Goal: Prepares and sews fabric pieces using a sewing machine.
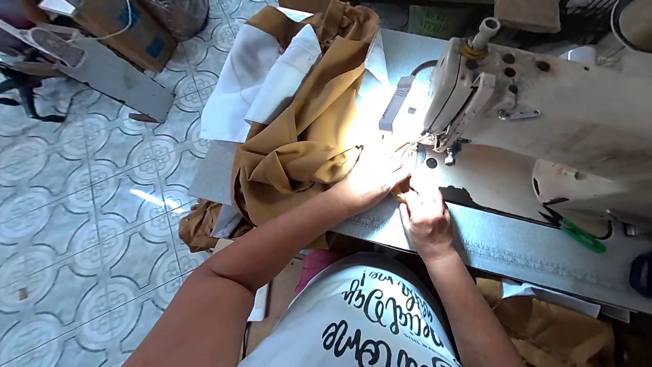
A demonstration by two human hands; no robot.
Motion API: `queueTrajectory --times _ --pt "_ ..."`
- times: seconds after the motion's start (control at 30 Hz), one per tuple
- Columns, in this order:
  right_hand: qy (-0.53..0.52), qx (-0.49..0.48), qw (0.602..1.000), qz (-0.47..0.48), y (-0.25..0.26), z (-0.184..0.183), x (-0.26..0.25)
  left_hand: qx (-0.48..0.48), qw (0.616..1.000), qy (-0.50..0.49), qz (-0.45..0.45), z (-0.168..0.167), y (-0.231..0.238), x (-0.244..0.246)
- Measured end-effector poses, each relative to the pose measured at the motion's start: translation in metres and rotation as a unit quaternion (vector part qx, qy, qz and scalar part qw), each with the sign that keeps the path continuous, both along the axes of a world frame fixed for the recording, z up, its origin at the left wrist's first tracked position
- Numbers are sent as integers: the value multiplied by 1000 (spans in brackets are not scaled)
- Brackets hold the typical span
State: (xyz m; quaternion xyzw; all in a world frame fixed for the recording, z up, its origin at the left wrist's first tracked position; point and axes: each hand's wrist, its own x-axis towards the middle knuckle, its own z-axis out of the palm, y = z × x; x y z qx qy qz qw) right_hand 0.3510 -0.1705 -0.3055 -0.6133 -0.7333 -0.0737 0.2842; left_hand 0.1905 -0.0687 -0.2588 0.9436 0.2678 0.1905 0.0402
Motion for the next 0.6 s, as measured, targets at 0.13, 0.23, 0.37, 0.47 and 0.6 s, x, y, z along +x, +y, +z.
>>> queueTrajectory --times 0.13,0.23,0.37,0.47,0.6 --pt "-8 1 1000 4 0 1 1 -15 1000 -4 10 1 -3 2" --pt "-17 4 1000 -4 0 2 0 -11 1000 -10 10 2 -2 2" --pt "-17 -2 1000 -7 1 3 0 4 1000 -7 16 0 0 5" --pt "-9 -7 1000 -10 9 7 2 7 1000 -6 20 -5 10 8" --pt "-5 -9 1000 -14 24 10 6 12 1000 -1 14 -10 24 8"
